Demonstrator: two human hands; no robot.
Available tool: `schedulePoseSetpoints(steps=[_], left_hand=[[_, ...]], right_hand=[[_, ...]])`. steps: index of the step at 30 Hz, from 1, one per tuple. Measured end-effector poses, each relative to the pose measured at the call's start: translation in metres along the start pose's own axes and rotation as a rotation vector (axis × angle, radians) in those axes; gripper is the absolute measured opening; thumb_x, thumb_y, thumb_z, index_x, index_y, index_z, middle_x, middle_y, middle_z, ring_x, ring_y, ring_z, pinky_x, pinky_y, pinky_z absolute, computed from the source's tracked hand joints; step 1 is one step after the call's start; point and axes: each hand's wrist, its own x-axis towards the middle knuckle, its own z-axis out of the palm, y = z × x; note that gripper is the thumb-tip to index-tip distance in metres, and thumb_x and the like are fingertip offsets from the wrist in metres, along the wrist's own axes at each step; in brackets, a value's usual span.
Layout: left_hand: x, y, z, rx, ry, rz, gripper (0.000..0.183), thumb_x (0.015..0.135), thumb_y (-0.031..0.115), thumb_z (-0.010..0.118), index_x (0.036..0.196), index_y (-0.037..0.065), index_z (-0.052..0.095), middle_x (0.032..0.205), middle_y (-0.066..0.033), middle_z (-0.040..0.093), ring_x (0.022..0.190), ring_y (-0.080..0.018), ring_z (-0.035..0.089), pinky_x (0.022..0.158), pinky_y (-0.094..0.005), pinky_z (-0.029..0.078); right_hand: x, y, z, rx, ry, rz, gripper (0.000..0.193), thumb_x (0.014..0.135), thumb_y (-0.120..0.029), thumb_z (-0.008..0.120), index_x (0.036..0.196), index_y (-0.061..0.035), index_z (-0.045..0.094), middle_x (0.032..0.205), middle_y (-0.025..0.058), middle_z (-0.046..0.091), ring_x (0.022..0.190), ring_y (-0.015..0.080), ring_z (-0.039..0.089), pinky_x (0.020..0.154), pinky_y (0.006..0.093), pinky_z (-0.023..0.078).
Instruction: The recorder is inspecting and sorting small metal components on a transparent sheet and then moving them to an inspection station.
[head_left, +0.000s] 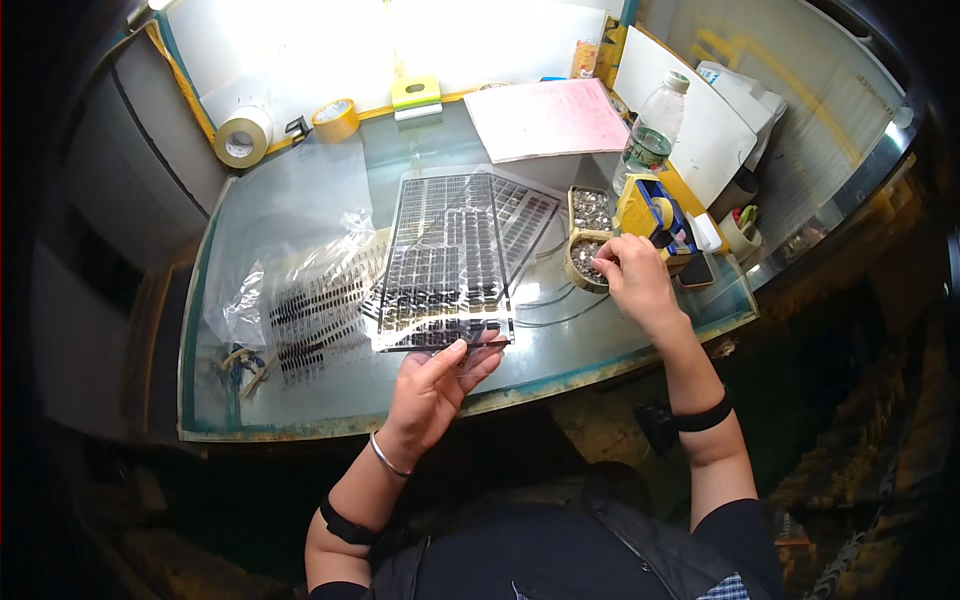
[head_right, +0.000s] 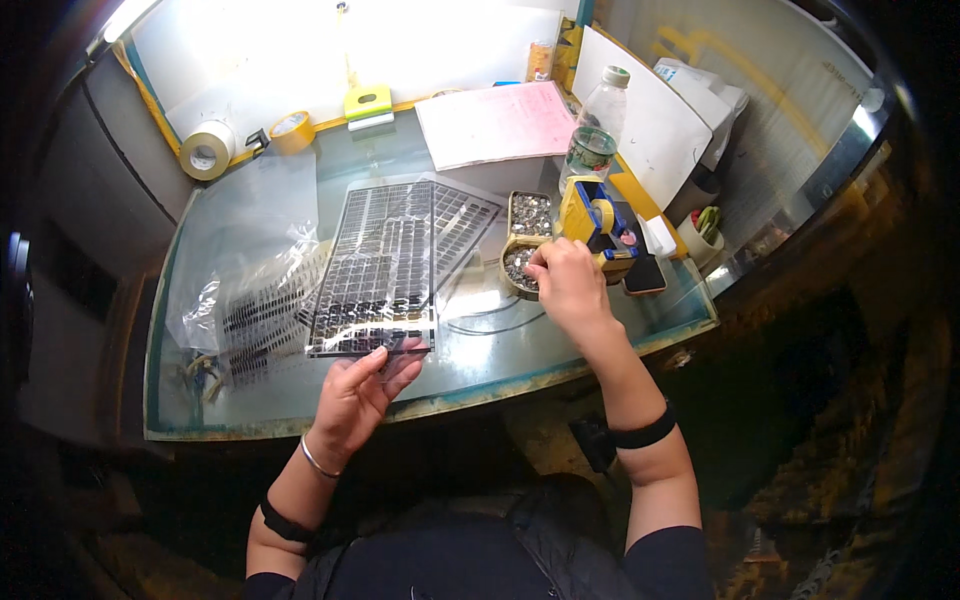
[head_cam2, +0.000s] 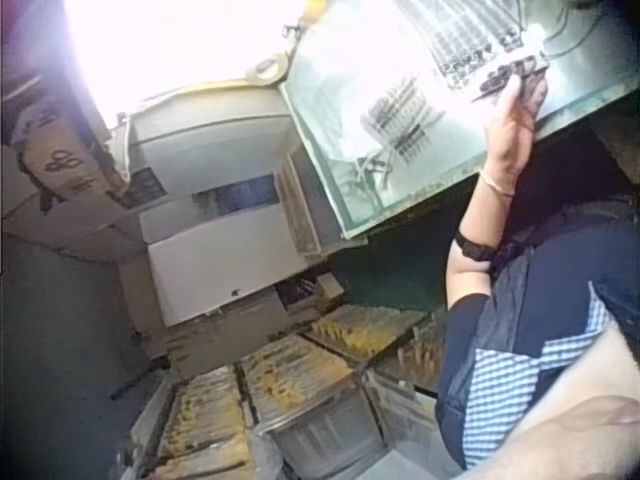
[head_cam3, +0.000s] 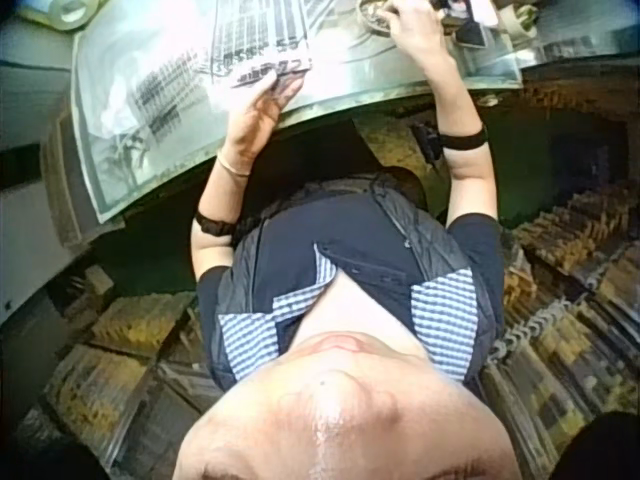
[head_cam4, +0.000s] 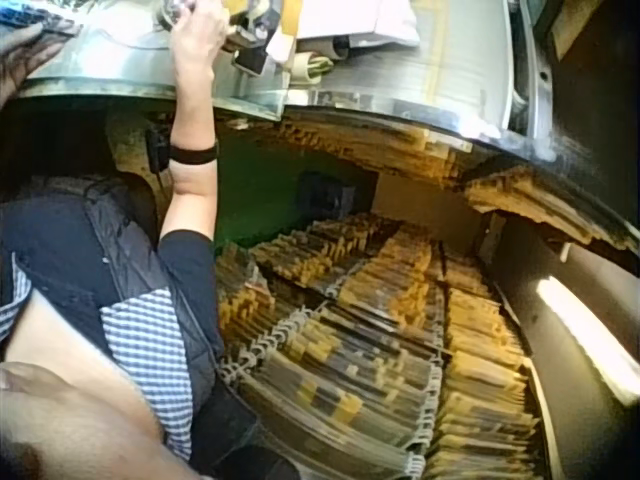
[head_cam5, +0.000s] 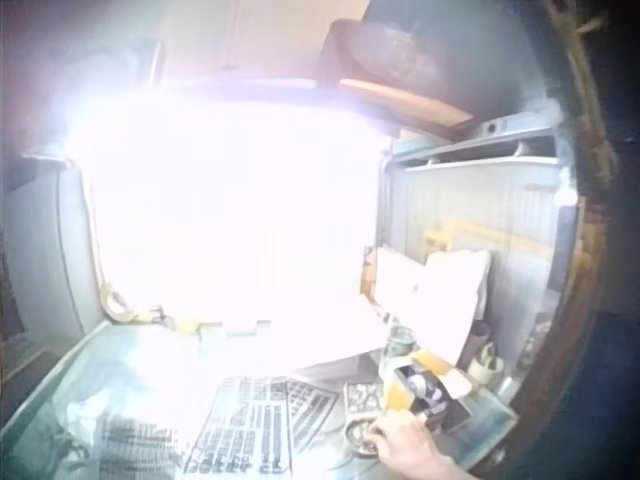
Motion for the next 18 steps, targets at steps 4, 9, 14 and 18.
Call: schedulePoseSetpoints(steps=[4,9,14,18], left_hand=[[0.002,0.0,0.0,-0.007,-0.022,-0.004,0.033,0.095,0.008,0.044,0.117,-0.015,0.049,0.12,-0.0229,0.056,0.113,-0.0297,0.056,0.1,-0.0391,0.046],[0.002,0.001,0.002,0.0,-0.022,-0.007,0.034,0.095,0.008,0.044,0.118,-0.016,0.048,0.119,-0.0233,0.056,0.113,-0.0302,0.055,0.1,-0.0392,0.046],[0.001,0.001,0.001,0.0,-0.012,-0.003,0.034,0.095,0.009,0.044,0.119,-0.016,0.047,0.12,-0.0239,0.055,0.114,-0.0304,0.055,0.1,-0.0395,0.045],[0.001,0.001,0.0,-0.01,-0.015,-0.01,0.034,0.095,0.009,0.044,0.118,-0.017,0.047,0.12,-0.0247,0.055,0.114,-0.0308,0.055,0.101,-0.0396,0.045]], right_hand=[[0.0,0.0,-0.001,0.12,0.008,0.038,0.005,0.078,-0.007,0.066,0.082,-0.0034,0.065,0.078,0.0136,0.062,0.082,0.0319,0.059,0.074,0.0411,0.046],[-0.002,0.009,0.001,0.142,0.043,-0.026,0.006,0.077,-0.005,0.066,0.083,-0.0024,0.066,0.08,0.0147,0.065,0.08,0.0317,0.062,0.072,0.0397,0.048],[-0.002,-0.003,-0.009,0.24,0.001,0.117,0.008,0.078,-0.006,0.067,0.083,-0.0005,0.065,0.078,0.0153,0.066,0.072,0.0304,0.065,0.066,0.0363,0.049],[-0.001,-0.005,-0.01,0.218,0.006,0.105,0.006,0.079,-0.005,0.065,0.083,-0.0004,0.065,0.076,0.015,0.065,0.072,0.0307,0.064,0.066,0.0366,0.049]])
